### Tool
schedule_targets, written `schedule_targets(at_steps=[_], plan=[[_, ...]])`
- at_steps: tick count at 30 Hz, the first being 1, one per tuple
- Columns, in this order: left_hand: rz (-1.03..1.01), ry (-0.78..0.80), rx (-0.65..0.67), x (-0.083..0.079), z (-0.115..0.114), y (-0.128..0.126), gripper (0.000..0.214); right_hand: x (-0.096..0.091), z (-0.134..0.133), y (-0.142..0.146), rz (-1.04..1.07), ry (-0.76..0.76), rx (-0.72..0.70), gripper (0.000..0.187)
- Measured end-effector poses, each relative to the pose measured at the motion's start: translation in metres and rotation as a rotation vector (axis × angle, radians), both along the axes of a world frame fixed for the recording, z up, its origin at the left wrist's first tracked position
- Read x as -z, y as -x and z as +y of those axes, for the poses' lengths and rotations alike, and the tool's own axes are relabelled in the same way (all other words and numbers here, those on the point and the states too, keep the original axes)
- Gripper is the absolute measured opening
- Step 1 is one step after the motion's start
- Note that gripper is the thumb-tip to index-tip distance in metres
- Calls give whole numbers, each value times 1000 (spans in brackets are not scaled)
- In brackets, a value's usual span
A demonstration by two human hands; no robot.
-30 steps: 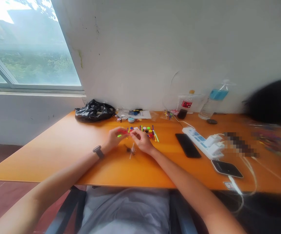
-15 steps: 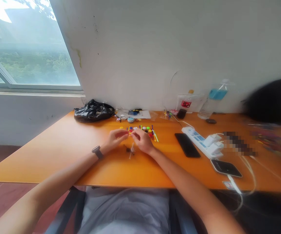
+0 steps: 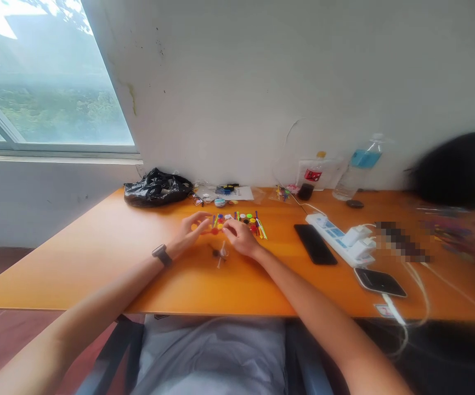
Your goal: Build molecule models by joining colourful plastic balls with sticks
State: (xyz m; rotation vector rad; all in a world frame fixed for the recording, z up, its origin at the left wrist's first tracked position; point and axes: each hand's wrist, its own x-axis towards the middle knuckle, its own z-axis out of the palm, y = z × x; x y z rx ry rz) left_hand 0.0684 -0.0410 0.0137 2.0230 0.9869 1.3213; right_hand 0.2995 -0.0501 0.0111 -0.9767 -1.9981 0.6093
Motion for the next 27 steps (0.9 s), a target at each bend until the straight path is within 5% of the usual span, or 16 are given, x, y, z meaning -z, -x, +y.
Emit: schedule_targets(at_steps=[6,14,22,27], plan=[[136,-104,-250,13,26,17,19,5,-1,1,-163,23,-5,24],[238,-21,-180,24,28,14,22,1,-7,2,-197,-146,-61,11],[244,27,-181,31,35,16,24,-1,-17,5,-200,87,-216,15],[185,16,-204,32,35,18,28,-4,-16,4,-209,43,-194,23]])
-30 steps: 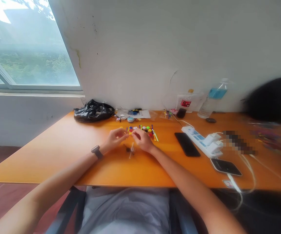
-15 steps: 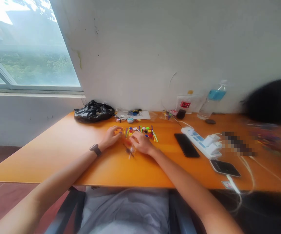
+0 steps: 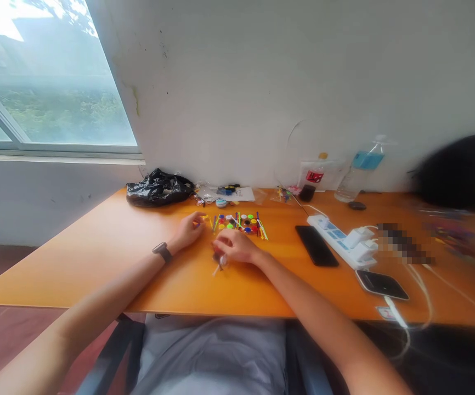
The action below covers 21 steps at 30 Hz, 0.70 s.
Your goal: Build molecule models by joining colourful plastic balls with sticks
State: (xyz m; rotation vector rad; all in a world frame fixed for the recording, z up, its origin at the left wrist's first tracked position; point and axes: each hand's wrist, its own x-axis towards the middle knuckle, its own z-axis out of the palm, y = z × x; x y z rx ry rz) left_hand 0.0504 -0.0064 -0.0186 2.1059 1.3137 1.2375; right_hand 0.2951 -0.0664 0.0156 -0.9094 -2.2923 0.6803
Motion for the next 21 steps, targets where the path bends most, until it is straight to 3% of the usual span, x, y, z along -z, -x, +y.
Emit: schedule_targets(at_steps=[6,12,15,21], plan=[[5,-5,4,2,3,-3,31,3,5,-2,-42,-75,44,26],[28,-88,-93,-8,-5,-6,25,1,4,-1,-40,-101,31,27],[125,-105,-72,-14,-14,-10,15,0,4,-1,-42,-115,25,29],[326,-113,-6,-18,-19,-15,32,2,5,-2,-55,-120,32,30]])
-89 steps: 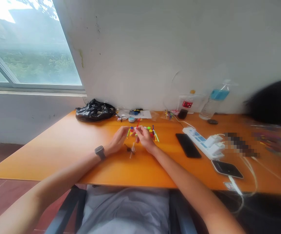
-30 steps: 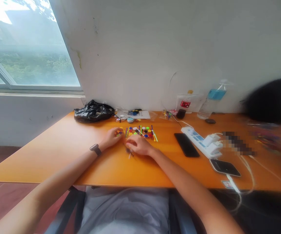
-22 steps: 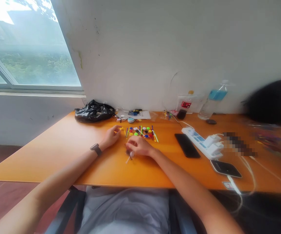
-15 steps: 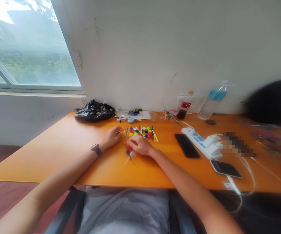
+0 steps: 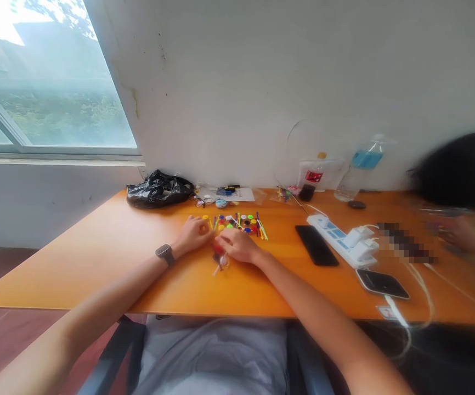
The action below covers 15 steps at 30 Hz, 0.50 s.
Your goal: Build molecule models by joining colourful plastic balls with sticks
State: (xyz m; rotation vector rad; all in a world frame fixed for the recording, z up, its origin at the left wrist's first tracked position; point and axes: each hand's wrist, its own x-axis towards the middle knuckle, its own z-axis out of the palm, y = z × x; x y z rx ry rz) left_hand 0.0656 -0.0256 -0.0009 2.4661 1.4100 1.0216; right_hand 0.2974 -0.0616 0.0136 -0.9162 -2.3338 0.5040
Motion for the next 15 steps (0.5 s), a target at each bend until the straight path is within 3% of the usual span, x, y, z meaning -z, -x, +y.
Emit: schedule_targets(at_steps=[8,15], plan=[[70,18,-1,9,7,-2,38,3,2,1,14,-4,-27,33],[123,-51,6,17,11,-3,31,4,3,0,-2,19,-7,36]])
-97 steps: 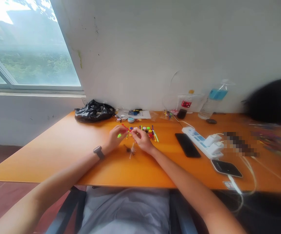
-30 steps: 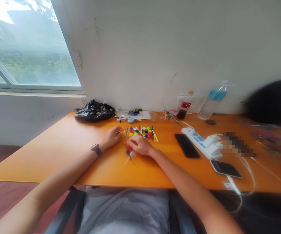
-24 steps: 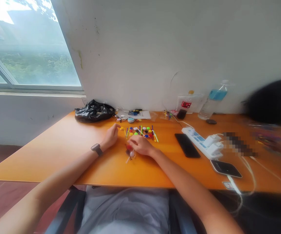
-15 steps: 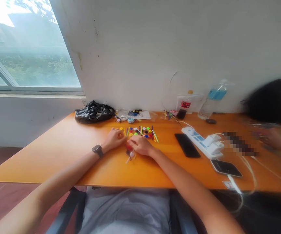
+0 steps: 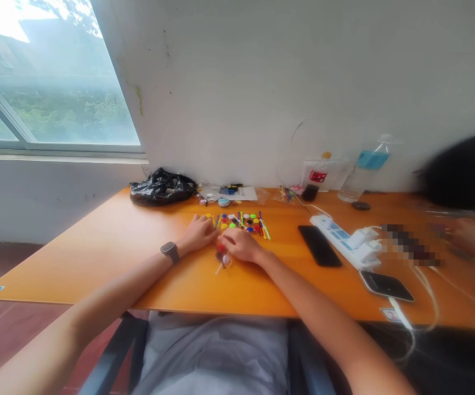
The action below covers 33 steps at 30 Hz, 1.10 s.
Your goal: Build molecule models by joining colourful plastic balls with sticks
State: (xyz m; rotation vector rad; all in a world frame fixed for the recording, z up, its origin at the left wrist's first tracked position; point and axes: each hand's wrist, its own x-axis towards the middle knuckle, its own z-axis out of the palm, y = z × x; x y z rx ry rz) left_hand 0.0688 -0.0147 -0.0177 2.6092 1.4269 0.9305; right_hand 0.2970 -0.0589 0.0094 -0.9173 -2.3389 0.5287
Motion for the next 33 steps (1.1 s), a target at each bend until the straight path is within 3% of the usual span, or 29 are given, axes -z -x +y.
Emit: schedule_targets(at_steps=[7,12,16,23,33], plan=[[33,-32,-7,-1,0,-1,22,-2,-1,0,-8,4,17,39],[-116,-79,-98,-9,-4,0,21,-4,-1,1,59,-17,30,36],[-241,-113,12,-19,-14,-4,22,-7,-2,5,248,48,63,28],[-213,-30,257,-21,-30,-13,20,-13,-2,8,484,280,16,31],[-381,85,262,-16,-26,-10,31,0,13,5,772,360,242,41]])
